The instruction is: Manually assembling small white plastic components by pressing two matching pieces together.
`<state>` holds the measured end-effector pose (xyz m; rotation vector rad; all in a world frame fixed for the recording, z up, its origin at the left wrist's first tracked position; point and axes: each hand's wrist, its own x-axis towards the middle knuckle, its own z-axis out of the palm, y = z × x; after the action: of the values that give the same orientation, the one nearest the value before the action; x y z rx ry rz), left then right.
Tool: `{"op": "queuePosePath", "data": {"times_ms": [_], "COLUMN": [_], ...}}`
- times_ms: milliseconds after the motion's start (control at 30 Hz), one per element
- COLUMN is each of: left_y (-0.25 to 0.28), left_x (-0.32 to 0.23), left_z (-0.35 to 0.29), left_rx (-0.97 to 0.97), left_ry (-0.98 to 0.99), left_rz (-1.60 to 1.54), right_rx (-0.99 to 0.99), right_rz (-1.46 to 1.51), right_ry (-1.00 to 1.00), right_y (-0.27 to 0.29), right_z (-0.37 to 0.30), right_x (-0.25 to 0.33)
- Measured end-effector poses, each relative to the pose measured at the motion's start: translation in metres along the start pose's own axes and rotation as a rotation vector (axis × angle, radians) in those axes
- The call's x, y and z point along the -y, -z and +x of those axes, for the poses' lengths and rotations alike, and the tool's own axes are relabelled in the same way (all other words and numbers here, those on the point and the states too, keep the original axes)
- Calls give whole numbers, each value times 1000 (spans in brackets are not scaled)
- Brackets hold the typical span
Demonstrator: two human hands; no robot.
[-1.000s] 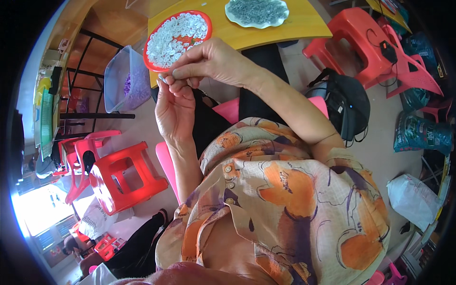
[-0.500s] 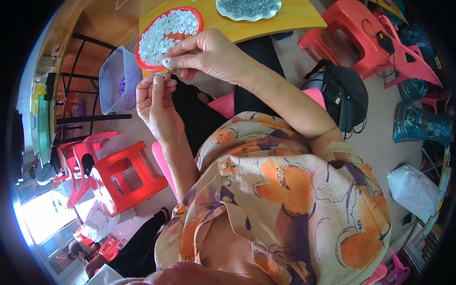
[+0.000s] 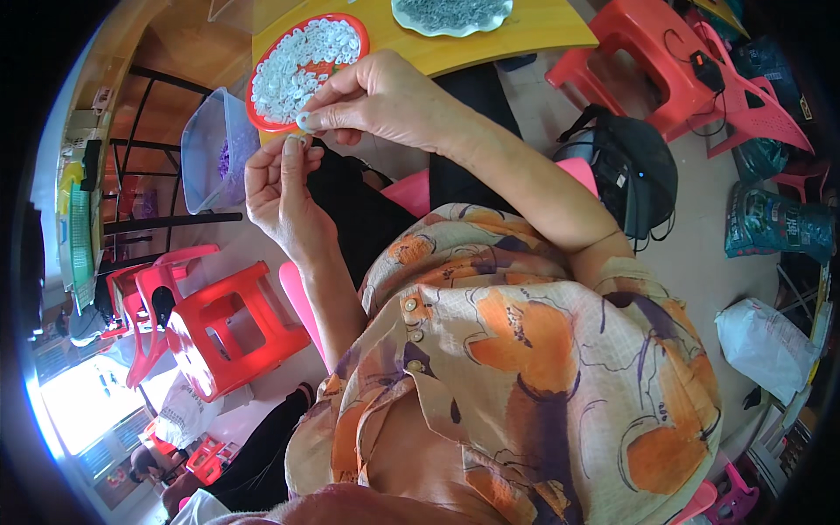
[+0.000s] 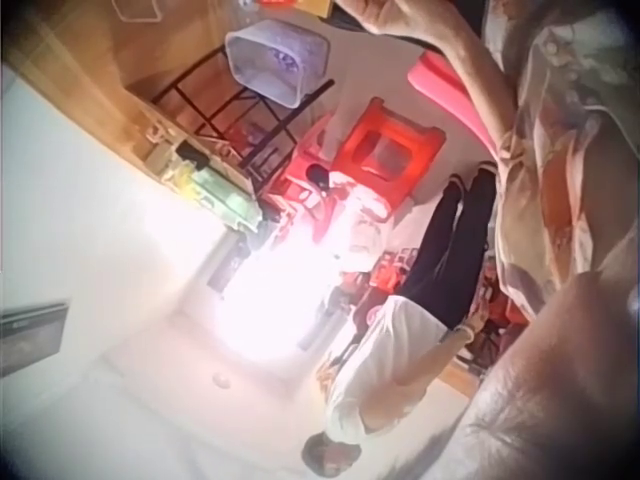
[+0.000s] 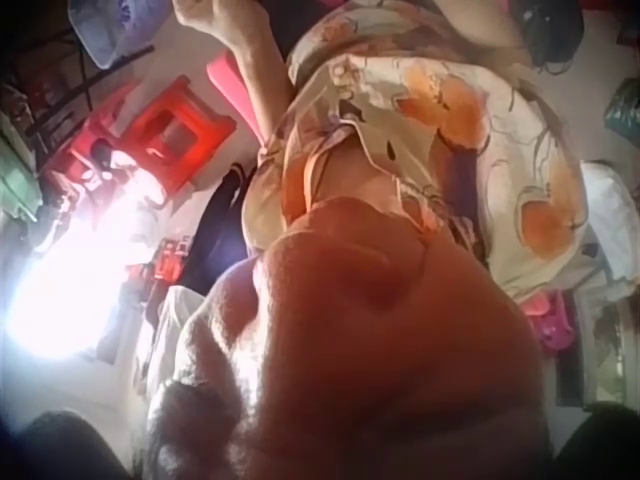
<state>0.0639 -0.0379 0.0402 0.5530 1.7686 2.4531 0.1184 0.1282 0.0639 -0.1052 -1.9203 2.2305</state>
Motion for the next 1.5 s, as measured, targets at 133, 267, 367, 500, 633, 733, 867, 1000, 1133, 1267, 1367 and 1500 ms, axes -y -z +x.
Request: {"op": "queuePosePath", "data": {"times_ms": [133,267,367,500,633,733,867,1000,1133,1267,1367,1500], "left_y": [-5,-9,-7,-5,-3,-7,-12,2,6,10,10,11], "left_x": [-3,-3,0,6,8,10,14,16,22,33,39,37], "left_z": [-2,-3,-2,-1,-1,-3,-5,5,10,10,9,11], "left_rx": [-21,-24,-20,-4,4,3,-16,110,201,390,330,328], "left_ry": [-43,-56,-44,29,77,63,-42,57,118,79,-46,41], "left_rz": [63,92,74,0,-31,-22,24,-29,-158,-256,-164,-132], "right_rx": [-1,-8,-32,-10,15,1,-15,9,82,83,130,123], "right_rz": [-89,-174,-176,-184,-164,-241,-308,-246,-136,28,90,70], "right_ry": [22,100,117,16,-2,32,102,69,-6,-59,-77,-88], "right_y": [-1,-1,-1,6,8,7,6,9,11,2,1,5], "right_z": [-1,-2,-2,1,1,1,2,0,-3,-7,-5,0], "right_x": [2,-1,-1,-2,-6,-5,-7,1,9,13,7,0]}}
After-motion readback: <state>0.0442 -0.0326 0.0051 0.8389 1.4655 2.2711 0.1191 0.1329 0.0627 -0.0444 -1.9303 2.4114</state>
